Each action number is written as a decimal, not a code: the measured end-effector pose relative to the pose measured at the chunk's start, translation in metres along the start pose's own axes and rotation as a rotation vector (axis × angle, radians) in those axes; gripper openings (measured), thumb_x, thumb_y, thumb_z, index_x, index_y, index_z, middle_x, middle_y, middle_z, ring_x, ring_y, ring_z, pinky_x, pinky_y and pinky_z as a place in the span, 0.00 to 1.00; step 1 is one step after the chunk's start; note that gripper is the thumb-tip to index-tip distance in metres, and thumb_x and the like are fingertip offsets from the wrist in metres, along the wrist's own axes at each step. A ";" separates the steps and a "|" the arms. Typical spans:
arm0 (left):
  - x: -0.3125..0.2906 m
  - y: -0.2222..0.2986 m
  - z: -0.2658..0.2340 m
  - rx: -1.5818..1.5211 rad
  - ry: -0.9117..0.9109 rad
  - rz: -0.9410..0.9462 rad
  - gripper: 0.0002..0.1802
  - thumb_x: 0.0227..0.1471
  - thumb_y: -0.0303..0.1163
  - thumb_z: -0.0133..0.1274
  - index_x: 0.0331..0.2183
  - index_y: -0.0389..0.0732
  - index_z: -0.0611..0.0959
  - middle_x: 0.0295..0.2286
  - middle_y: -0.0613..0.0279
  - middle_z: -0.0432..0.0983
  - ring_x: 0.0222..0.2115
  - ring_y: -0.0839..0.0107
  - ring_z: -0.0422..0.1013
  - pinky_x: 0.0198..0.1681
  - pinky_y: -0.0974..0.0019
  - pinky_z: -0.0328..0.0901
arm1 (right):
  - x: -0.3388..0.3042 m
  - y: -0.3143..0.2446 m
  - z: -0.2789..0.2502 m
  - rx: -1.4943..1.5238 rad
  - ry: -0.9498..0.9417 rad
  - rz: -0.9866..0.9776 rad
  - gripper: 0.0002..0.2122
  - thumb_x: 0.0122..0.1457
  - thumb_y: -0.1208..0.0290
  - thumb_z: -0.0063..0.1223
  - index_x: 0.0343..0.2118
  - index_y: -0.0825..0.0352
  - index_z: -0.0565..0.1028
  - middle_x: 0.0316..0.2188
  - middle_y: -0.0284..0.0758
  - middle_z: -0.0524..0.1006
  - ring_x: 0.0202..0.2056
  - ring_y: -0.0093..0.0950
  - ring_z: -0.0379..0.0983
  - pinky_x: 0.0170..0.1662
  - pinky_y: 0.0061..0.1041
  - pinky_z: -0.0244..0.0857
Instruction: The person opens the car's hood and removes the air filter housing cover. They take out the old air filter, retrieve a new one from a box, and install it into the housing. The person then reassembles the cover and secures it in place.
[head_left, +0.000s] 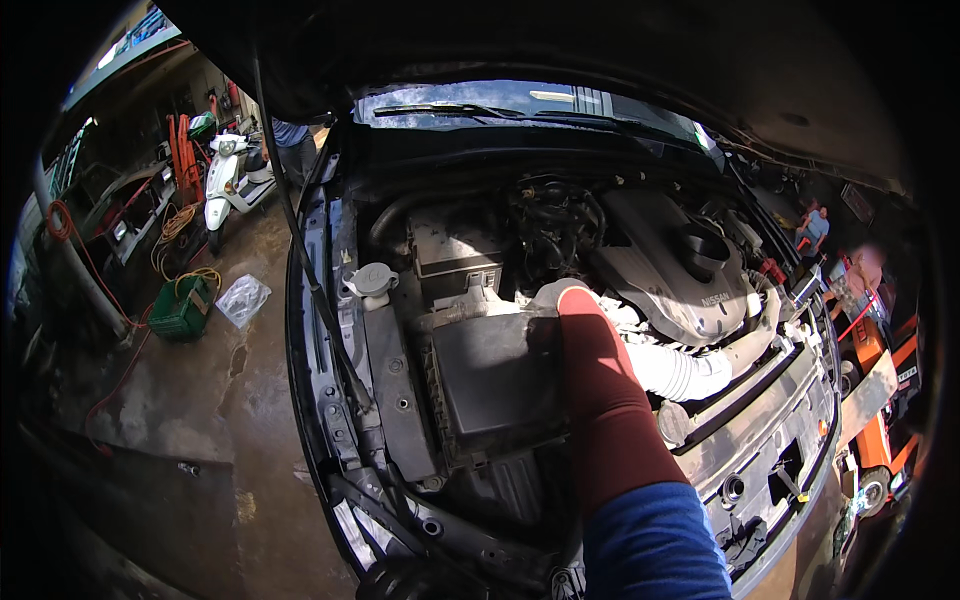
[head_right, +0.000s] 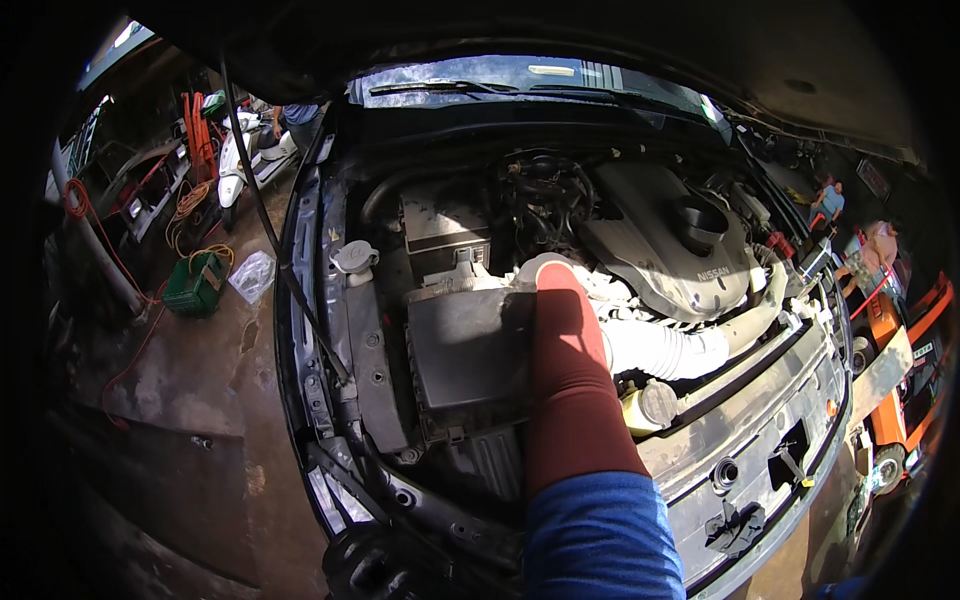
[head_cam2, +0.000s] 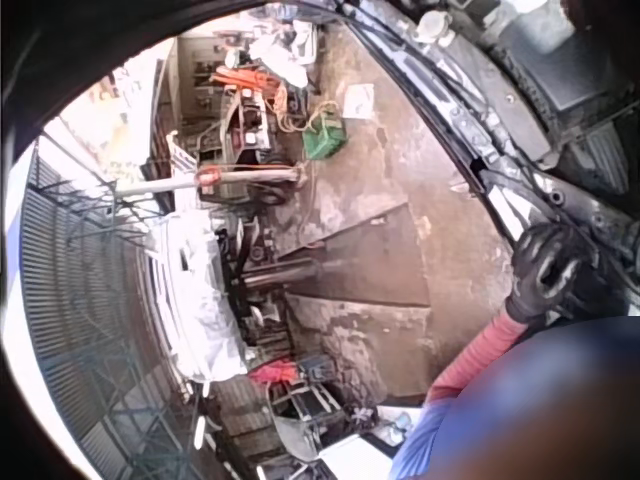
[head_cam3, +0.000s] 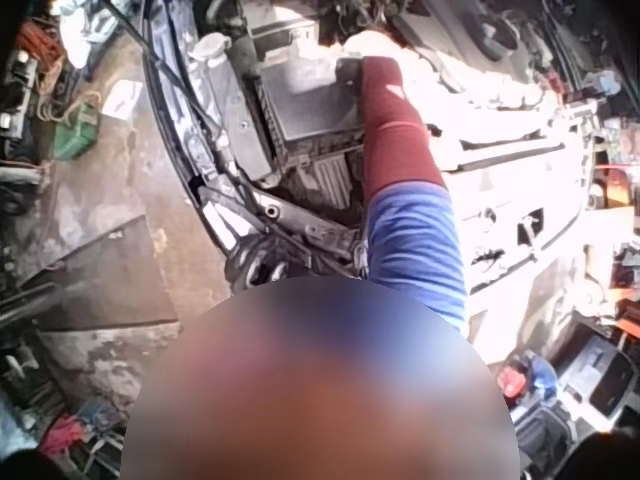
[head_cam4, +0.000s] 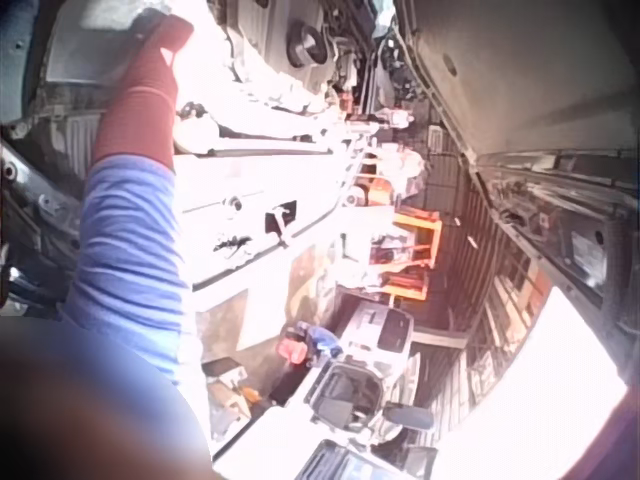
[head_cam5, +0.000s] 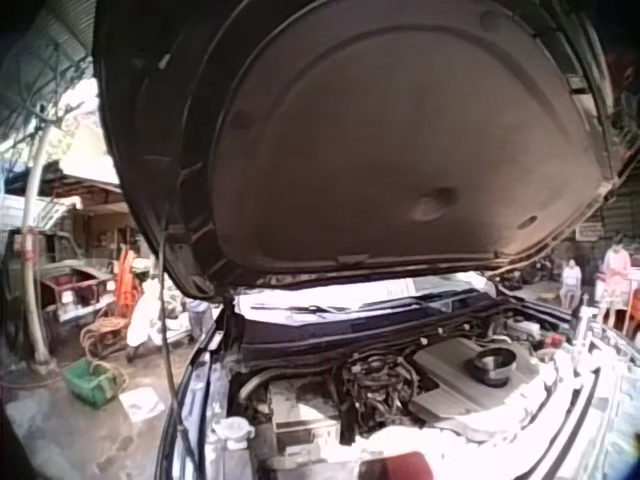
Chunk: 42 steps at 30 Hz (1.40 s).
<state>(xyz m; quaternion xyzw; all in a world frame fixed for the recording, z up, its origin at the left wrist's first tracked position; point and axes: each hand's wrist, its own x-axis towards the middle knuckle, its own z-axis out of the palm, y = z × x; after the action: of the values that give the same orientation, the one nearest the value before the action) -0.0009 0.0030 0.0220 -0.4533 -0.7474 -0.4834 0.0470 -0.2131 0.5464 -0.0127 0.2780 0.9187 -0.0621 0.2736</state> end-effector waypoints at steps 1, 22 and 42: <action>0.000 -0.001 0.000 -0.002 -0.015 -0.005 0.23 0.47 0.26 0.68 0.47 0.35 0.81 0.43 0.46 0.82 0.44 0.43 0.77 0.49 0.45 0.72 | 0.002 0.000 0.000 -0.010 -0.011 0.014 0.30 0.57 0.41 0.56 0.58 0.54 0.78 0.61 0.37 0.75 0.62 0.43 0.71 0.64 0.46 0.64; 0.007 0.002 -0.002 -0.021 -0.008 -0.006 0.21 0.47 0.26 0.67 0.44 0.34 0.83 0.41 0.48 0.82 0.42 0.46 0.77 0.47 0.46 0.72 | 0.048 0.009 0.011 -0.114 -0.035 0.045 0.33 0.55 0.42 0.57 0.61 0.53 0.75 0.64 0.39 0.72 0.63 0.43 0.70 0.63 0.43 0.65; -0.002 -0.003 0.001 -0.073 0.017 -0.029 0.22 0.47 0.28 0.68 0.45 0.34 0.84 0.41 0.48 0.81 0.43 0.53 0.77 0.48 0.55 0.71 | -0.190 -0.026 -0.095 -0.242 0.743 -0.197 0.21 0.54 0.72 0.52 0.53 0.67 0.80 0.52 0.50 0.79 0.54 0.47 0.77 0.57 0.42 0.70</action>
<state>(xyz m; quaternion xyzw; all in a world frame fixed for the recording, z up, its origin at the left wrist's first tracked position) -0.0013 0.0022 0.0181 -0.4397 -0.7353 -0.5149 0.0297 -0.1391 0.4594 0.1683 0.1581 0.9779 0.1256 -0.0537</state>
